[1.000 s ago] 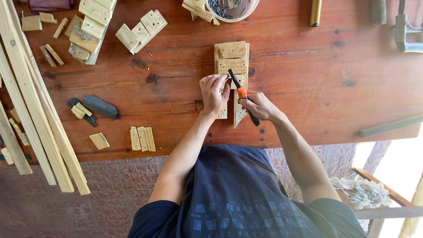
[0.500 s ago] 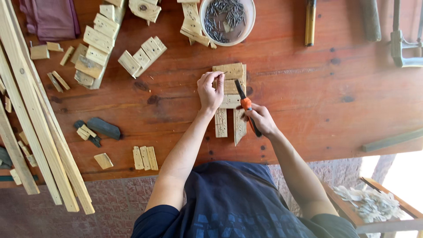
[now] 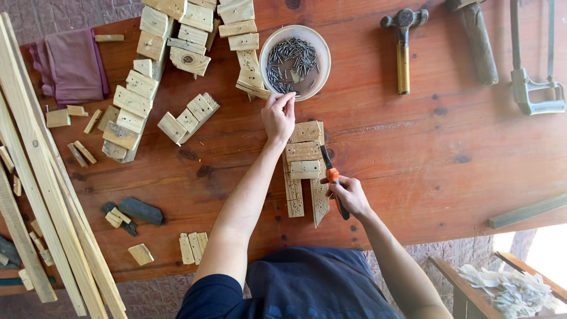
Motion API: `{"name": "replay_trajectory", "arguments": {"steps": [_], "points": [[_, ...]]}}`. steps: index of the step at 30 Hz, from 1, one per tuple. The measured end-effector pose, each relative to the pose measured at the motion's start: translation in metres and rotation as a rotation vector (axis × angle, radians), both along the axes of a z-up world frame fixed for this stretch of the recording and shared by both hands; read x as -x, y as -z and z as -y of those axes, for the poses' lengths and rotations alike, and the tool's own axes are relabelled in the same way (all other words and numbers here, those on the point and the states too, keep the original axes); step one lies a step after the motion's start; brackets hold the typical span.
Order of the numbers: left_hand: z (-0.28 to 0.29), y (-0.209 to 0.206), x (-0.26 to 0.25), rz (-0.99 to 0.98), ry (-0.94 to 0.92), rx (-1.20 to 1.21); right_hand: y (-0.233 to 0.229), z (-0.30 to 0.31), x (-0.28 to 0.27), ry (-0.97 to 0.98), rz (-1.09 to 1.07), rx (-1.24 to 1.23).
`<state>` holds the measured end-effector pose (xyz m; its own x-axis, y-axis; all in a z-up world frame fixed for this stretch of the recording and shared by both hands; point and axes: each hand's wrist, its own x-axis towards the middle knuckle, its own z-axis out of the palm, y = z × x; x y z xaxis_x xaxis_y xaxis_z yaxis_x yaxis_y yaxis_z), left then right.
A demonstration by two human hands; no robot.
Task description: The person uses pliers to pull nails out of small wooden blocks arranged on a workbench. They repeatedly pick up nails from a container, position them on the wood, and extract them with the pliers, then set the blocks aside.
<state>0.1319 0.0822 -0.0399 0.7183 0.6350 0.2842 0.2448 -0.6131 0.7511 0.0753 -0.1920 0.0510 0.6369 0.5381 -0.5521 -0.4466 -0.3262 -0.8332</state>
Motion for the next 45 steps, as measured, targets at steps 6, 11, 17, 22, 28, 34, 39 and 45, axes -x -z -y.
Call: {"name": "replay_trajectory", "arguments": {"steps": [6,11,17,22,28,34,39,45], "points": [[0.007,-0.013,-0.003,-0.067,-0.071,-0.104,0.004,0.003,-0.008,0.001,0.078,0.015],[0.007,-0.004,0.010,-0.063,-0.065,-0.129,-0.005,0.006,-0.008,-0.022,0.155,0.058],[0.025,-0.003,0.061,-0.023,-0.004,-0.087,0.048,0.030,0.012,-0.004,0.346,0.182],[0.052,0.003,0.132,-0.025,0.025,-0.102,0.067,0.035,0.027,0.092,0.659,0.396],[0.089,-0.009,0.192,-0.208,0.039,-0.009,0.093,0.034,0.027,0.277,1.267,0.571],[0.107,-0.007,0.196,-0.258,0.002,-0.020,0.109,0.036,0.032,0.316,1.305,0.650],[0.112,-0.007,0.195,-0.368,-0.041,-0.062,0.087,0.033,0.032,0.303,1.328,0.659],[0.122,-0.021,0.194,-0.414,-0.127,0.020,0.088,0.002,0.043,0.047,1.220,0.252]]}}
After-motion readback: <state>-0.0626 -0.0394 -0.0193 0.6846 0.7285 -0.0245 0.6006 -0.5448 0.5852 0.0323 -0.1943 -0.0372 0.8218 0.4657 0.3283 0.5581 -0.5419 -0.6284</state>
